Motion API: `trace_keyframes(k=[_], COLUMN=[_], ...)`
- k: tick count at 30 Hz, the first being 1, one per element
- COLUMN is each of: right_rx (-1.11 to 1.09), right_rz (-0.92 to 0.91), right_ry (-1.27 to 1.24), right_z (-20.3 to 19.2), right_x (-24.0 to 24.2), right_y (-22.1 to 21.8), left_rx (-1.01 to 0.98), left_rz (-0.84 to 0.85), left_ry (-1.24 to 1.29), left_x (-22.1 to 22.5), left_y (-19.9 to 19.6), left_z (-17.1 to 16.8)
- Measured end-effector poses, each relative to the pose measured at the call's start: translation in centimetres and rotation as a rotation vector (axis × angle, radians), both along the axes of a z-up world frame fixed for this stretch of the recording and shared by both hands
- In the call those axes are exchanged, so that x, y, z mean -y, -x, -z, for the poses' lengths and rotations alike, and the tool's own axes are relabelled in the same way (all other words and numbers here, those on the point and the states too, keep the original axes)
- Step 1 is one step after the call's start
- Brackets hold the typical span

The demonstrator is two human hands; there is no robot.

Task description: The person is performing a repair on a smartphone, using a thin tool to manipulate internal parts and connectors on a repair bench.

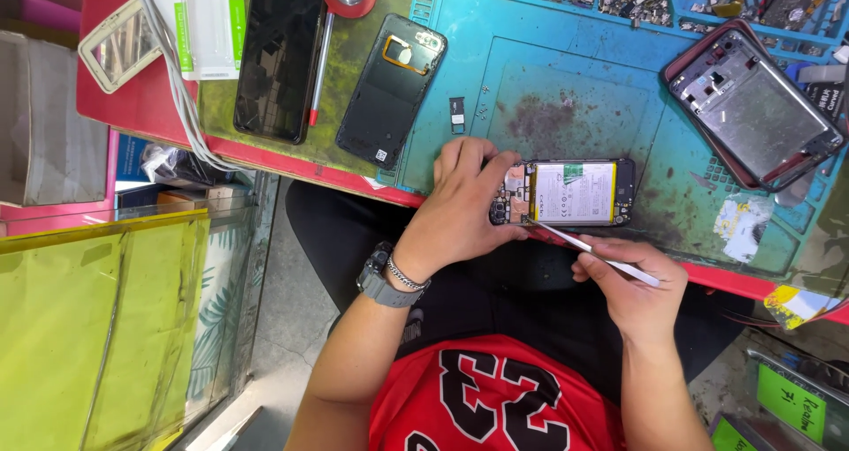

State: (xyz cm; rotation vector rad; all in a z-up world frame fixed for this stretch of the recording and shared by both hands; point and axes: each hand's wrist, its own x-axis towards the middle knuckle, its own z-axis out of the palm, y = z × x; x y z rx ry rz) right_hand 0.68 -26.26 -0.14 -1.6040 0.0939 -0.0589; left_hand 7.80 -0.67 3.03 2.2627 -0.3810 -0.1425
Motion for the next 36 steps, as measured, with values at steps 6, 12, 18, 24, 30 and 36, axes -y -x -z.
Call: trace_keyframes(k=[6,12,18,24,30,36], right_rx=[0.003,0.089,0.098,0.149,0.232,0.343], right_rz=[-0.021,-0.149,-0.104,-0.104,-0.169,-0.192], right_ry=[0.060,0.083,0.036,0.321,0.702,0.852], right_z=[0.2,0.1,-0.5,-4.5,-7.4,-8.3], right_x=[1.0,1.3,0.7,-0.3,-1.2,-1.8], right_y=[-0.4,-0.7,0.0,-0.9,-0.2,-0.1], left_rx=[-0.036,-0.064,-0.081,-0.062,-0.019,-0.026], left_rz=[0.031,0.076,0.093,0.092,0.129,0.130], left_ry=[0.007,0.041,0.028,0.037,-0.048,-0.048], left_x=[-0.4,-1.2,-1.3,-1.3,-1.5,-1.5], left_y=[-0.3,-0.8,-0.9,-0.8,-1.0,-1.0], left_z=[0.1,-0.2,-0.2,-0.2,-0.8,-0.9])
